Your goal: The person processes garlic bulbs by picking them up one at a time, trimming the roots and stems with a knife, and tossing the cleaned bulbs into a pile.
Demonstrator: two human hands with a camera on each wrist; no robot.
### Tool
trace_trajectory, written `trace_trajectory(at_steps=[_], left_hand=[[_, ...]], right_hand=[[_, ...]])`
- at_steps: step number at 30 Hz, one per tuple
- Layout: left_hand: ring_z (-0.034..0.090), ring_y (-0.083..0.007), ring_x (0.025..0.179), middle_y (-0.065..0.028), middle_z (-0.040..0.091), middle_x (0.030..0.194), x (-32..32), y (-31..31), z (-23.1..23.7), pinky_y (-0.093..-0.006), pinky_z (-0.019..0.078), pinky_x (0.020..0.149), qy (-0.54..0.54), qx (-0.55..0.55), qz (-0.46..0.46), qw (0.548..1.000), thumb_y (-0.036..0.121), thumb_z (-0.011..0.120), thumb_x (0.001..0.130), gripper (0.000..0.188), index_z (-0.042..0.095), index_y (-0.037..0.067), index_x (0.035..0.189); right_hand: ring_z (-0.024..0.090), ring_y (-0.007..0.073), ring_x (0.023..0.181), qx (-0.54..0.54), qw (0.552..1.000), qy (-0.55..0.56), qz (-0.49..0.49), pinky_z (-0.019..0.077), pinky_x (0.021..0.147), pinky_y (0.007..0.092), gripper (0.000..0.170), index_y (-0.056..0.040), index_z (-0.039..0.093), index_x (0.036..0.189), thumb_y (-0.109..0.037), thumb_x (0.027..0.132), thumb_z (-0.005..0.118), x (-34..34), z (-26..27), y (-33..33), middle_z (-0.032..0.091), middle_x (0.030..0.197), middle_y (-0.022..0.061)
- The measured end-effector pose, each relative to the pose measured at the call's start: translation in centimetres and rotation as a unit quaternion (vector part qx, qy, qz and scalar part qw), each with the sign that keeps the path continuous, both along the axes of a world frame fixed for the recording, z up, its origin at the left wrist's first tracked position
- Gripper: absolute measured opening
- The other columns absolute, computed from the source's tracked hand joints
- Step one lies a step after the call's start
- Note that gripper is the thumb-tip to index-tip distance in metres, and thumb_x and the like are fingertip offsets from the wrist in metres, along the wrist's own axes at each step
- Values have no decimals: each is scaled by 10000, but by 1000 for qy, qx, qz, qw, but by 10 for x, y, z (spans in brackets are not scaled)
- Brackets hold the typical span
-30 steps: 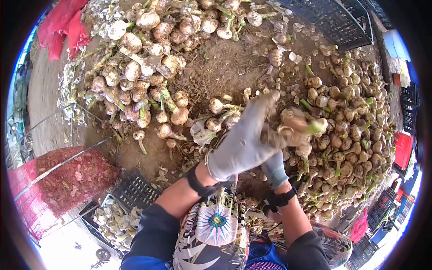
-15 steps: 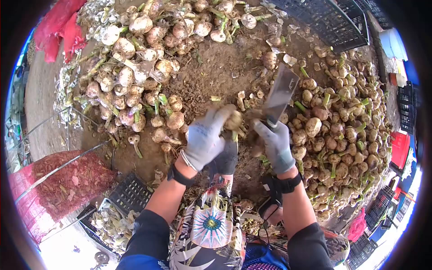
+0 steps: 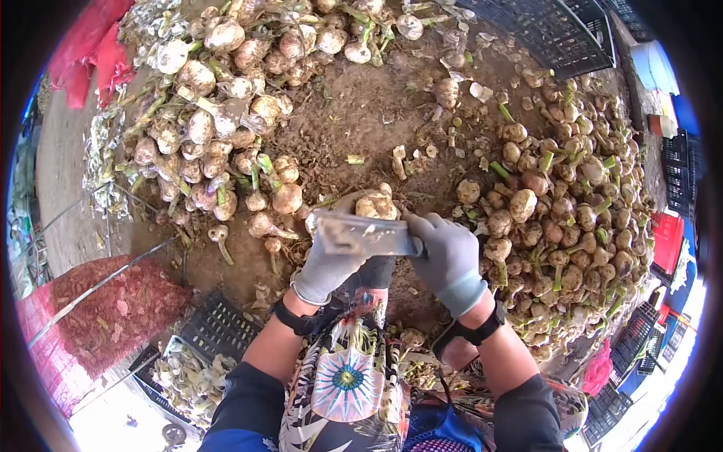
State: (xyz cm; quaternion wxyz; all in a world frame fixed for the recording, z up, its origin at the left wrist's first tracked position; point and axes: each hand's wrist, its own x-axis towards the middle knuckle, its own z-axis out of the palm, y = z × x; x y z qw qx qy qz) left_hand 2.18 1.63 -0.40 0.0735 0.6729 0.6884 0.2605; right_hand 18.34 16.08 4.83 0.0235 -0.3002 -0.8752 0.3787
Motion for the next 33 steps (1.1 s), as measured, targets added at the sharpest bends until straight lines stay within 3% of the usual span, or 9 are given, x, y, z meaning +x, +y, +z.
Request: trace_trajectory(at_steps=[2,10,12,16,18,22,24,30,33], left_hand=[[620,-131,1047,-80,647,1175,10,-2,14,-296,511,935,-630,-108,178,748,3,762,767,637,492,14,1344],[595,-153,1135,-86,603,1259,9,-10,12,-313,490,990,-495,-76,128,856,20,792,785,677,448,19,1368],[582,-176,1176,-101,585,1282,16,-12,13,-328,477,1018,-703,-44,158,692,72,818,786,685,453,18,1363],[580,-188,1190,-103,590,1270,17,-15,11,-337,472,1029,-700,-48,179,690,120,853,765,729,453,9,1364],[568,-182,1207,-109,578,1287,3,-3,26,-336,466,1037,-552,-194,130,800,150,882,742,770,458,-3,1366],[598,-140,1053,-66,621,1162,8,12,43,-311,502,915,-638,-106,128,752,232,894,732,692,537,14,1284],[628,-190,1018,-94,633,1111,7,19,36,-338,508,907,-534,-85,98,835,177,876,716,601,586,27,1220],[622,-322,1004,-38,651,986,5,17,42,-433,500,826,-38,-158,-87,983,71,681,716,161,690,118,869],[621,-330,1039,-59,647,1127,1,36,59,-428,499,864,-93,-97,-63,989,42,695,694,366,674,133,1048]], right_hand=[[669,296,773,96,992,-57,49,523,700,412,348,-136,643,1090,-135,747,704,-1,4,-2,647,852,82],[664,307,777,57,995,-63,60,512,694,430,308,-136,644,1042,-131,737,681,-5,14,-10,649,820,81],[666,312,786,40,996,-67,52,518,698,423,302,-142,660,1031,-136,731,692,-3,6,-8,650,818,81],[678,323,793,37,996,-62,50,533,696,422,268,-149,674,1024,-144,757,696,3,3,-8,682,842,96],[692,330,790,-4,992,-107,-70,544,681,426,226,-149,674,1019,-161,795,693,16,-22,-1,711,860,114],[697,351,797,-33,976,-171,-135,555,700,417,279,-131,703,1050,-254,802,733,43,-41,8,716,849,150],[694,359,792,-179,966,-91,-164,547,692,413,312,-116,702,1075,-273,807,728,40,-47,2,705,822,169],[690,319,698,-171,984,-42,-13,551,682,356,328,-53,698,1104,-175,801,725,11,-16,2,695,783,187],[686,338,742,-109,960,-258,-15,556,687,383,189,-101,675,947,-268,868,632,50,-60,5,717,835,120]])
